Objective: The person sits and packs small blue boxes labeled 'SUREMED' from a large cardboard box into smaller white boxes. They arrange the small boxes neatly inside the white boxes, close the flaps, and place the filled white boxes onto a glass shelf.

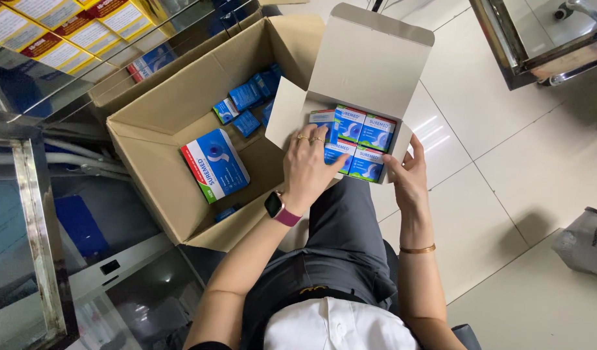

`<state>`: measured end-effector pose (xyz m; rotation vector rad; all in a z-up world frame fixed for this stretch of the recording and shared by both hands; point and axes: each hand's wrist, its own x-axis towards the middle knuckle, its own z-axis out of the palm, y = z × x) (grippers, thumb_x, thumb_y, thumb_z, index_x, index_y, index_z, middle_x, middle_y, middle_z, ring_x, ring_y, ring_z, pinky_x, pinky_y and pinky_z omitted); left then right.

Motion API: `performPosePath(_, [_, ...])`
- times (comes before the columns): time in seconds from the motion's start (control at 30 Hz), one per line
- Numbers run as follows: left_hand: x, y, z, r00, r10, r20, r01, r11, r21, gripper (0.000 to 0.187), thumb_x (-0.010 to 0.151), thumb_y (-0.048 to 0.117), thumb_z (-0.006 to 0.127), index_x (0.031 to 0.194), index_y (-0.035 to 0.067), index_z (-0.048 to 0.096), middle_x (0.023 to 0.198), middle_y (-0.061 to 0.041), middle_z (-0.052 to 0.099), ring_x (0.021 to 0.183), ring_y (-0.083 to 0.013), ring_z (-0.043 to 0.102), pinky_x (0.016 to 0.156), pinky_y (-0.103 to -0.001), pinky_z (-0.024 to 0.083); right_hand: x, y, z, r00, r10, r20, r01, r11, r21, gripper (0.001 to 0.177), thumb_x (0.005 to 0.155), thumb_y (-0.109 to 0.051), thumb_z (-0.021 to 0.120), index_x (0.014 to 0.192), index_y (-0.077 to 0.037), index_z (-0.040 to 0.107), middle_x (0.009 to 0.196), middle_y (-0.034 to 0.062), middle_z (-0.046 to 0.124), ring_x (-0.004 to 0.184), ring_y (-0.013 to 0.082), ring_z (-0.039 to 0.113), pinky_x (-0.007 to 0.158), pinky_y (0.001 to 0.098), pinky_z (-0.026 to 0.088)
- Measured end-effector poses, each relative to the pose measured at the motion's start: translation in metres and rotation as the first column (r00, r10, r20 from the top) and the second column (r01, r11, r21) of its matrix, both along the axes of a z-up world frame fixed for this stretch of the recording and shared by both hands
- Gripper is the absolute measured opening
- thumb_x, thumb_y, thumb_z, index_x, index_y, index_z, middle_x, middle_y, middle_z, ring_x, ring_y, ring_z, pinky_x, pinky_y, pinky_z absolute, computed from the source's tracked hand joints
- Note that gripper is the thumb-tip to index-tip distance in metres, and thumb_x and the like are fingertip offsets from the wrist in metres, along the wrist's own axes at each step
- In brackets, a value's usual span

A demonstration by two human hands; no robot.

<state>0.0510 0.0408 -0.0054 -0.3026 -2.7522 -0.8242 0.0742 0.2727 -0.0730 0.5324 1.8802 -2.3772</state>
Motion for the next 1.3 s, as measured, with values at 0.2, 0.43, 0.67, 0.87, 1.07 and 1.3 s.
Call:
performPosePath(0.2, [-0.005, 0.012, -0.016, 0.989, 0.105, -0.101, -0.111, 0.992, -0.053, 0.043, 0.086, 0.026, 0.078, 0.118, -0.001, 0.068, 0.120, -0.019, 0.070, 0.108, -0.0354, 0.064, 0.093, -0.043, 0.053, -0.001, -0.002, 0.003, 1.000, -0.003, 0.028, 0.003, 1.000, 0.002, 0.094, 0.085, -0.008, 0.077, 0.162, -0.003, 0.023, 0.132, 0.0247, 0.064, 0.122, 0.0312, 0.066, 0.093, 0.0409, 0.059])
performPosePath(0.43, [-0.011, -0.001, -0.025, 0.949, 0.026, -0.313, -0.073, 0.987, -0.141, 0.020, 0.095, 0.010, 0.076, 0.111, -0.002, 0.070, 0.111, -0.011, 0.070, 0.100, -0.0253, 0.068, 0.081, -0.034, 0.059, 0.000, -0.002, 0.003, 1.000, 0.000, 0.021, 0.000, 1.000, 0.014, 0.092, 0.086, -0.008, 0.077, 0.161, -0.003, 0.024, 0.133, 0.0245, 0.064, 0.124, 0.0318, 0.066, 0.096, 0.0424, 0.059])
performPosePath(0.67, [0.003, 0.000, 0.037, 0.877, -0.045, -0.478, -0.002, 0.995, -0.097, 0.011, 0.090, 0.005, 0.075, 0.099, 0.002, 0.069, 0.102, -0.010, 0.067, 0.094, -0.0262, 0.064, 0.078, -0.038, 0.056, -0.003, 0.000, -0.004, 0.999, -0.021, 0.031, 0.020, 1.000, 0.002, 0.090, 0.085, -0.006, 0.075, 0.161, -0.004, 0.025, 0.134, 0.0227, 0.064, 0.125, 0.0308, 0.065, 0.096, 0.0417, 0.060])
performPosePath(0.87, [0.017, 0.016, -0.006, 0.926, -0.268, -0.267, 0.179, 0.933, -0.313, 0.021, 0.093, 0.012, 0.079, 0.109, 0.002, 0.070, 0.101, -0.008, 0.062, 0.101, -0.0246, 0.060, 0.089, -0.038, 0.054, 0.000, -0.001, -0.003, 1.000, -0.017, 0.022, 0.018, 0.999, -0.048, 0.089, 0.087, -0.003, 0.075, 0.161, -0.004, 0.025, 0.134, 0.0215, 0.064, 0.122, 0.0276, 0.065, 0.094, 0.0383, 0.058])
performPosePath(1.07, [-0.005, 0.019, 0.022, 0.951, -0.308, -0.025, 0.307, 0.951, -0.032, 0.050, 0.072, 0.022, 0.080, 0.118, 0.004, 0.068, 0.123, -0.012, 0.063, 0.119, -0.0314, 0.052, 0.089, -0.048, 0.046, 0.000, 0.001, -0.004, 1.000, -0.021, 0.006, 0.021, 0.998, -0.060, 0.088, 0.088, -0.002, 0.074, 0.161, -0.003, 0.025, 0.135, 0.0201, 0.063, 0.124, 0.0267, 0.065, 0.096, 0.0376, 0.058])
performPosePath(1.3, [-0.046, 0.005, 0.006, 0.853, -0.522, 0.030, 0.519, 0.837, -0.173, 0.058, 0.075, -0.001, 0.070, 0.132, 0.007, 0.063, 0.130, -0.007, 0.065, 0.127, -0.0287, 0.053, 0.102, -0.044, 0.041, 0.000, 0.002, -0.011, 1.000, -0.011, -0.018, 0.009, 0.997, -0.071, 0.089, 0.087, -0.003, 0.075, 0.162, -0.002, 0.026, 0.136, 0.0217, 0.062, 0.125, 0.0277, 0.064, 0.100, 0.0388, 0.056])
